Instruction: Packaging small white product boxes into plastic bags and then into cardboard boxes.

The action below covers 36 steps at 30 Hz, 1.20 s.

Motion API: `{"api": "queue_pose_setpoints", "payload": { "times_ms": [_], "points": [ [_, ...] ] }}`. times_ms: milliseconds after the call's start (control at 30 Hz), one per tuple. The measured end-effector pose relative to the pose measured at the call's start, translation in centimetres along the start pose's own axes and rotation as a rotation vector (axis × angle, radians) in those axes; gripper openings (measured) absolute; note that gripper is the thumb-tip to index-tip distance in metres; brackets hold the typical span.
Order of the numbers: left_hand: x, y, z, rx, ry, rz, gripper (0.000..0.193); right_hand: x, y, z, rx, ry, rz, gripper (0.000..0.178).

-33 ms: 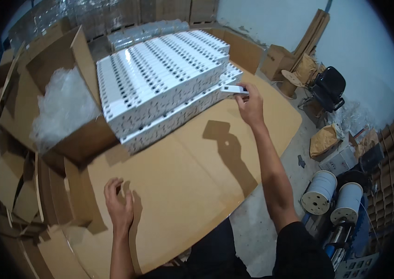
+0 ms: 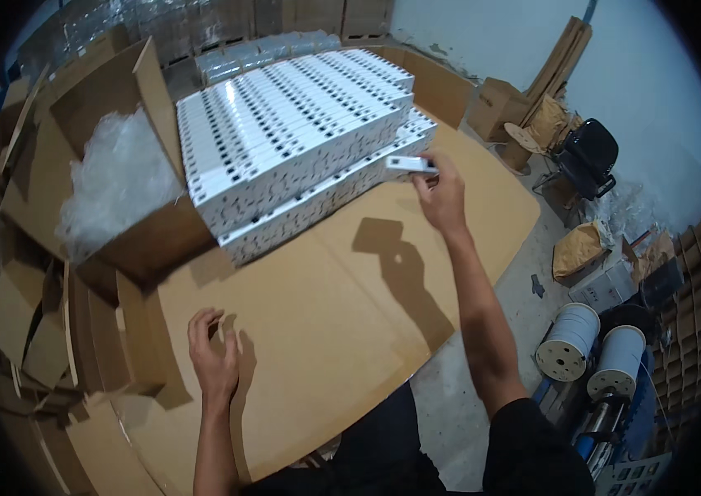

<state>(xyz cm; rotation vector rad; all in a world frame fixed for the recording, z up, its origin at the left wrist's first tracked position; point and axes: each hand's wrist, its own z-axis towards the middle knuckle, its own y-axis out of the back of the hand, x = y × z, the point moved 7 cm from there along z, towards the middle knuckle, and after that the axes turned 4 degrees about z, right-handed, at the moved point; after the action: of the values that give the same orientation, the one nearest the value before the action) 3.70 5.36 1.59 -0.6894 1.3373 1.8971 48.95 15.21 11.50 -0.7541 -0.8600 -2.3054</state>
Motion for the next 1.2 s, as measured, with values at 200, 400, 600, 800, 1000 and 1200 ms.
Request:
{"api": "queue_pose_setpoints", "payload": {
  "times_ms": [200,400,600,800,1000,1200],
  "points": [
    [3.0,-1.4,0.5,0.032,0.206,-0.584,0.027,10.3,-10.9,-12.7,0.279,-0.190,0.371,0.030],
    [5.6,0.9,1.0,0.018,0.386,-0.974,0.025,18.5,-19.1,-18.6,0.508,-0.039,0.520,0.034],
    [7.5,4.1,2.1,-0.079,0.309,-0.763,0.022,16.6,-24.7,-19.7,0.624,-0.234,0.950,0.014],
    [7.9,2.9,2.3,-0.029,0.320,-0.707,0.029,15.0,-26.1,-20.5,0.645,-0.237,0.892,0.009],
    [7.6,3.5,2.1,-0.078,0.177,-0.347,0.036,14.9,-25.3,-20.0,0.631,-0.233,0.598,0.026],
    [5.8,3.8,2.6,-0.141,0.133,-0.070,0.032,14.8,-25.7,-19.4,0.627,-0.128,0.511,0.029]
  ]
}}
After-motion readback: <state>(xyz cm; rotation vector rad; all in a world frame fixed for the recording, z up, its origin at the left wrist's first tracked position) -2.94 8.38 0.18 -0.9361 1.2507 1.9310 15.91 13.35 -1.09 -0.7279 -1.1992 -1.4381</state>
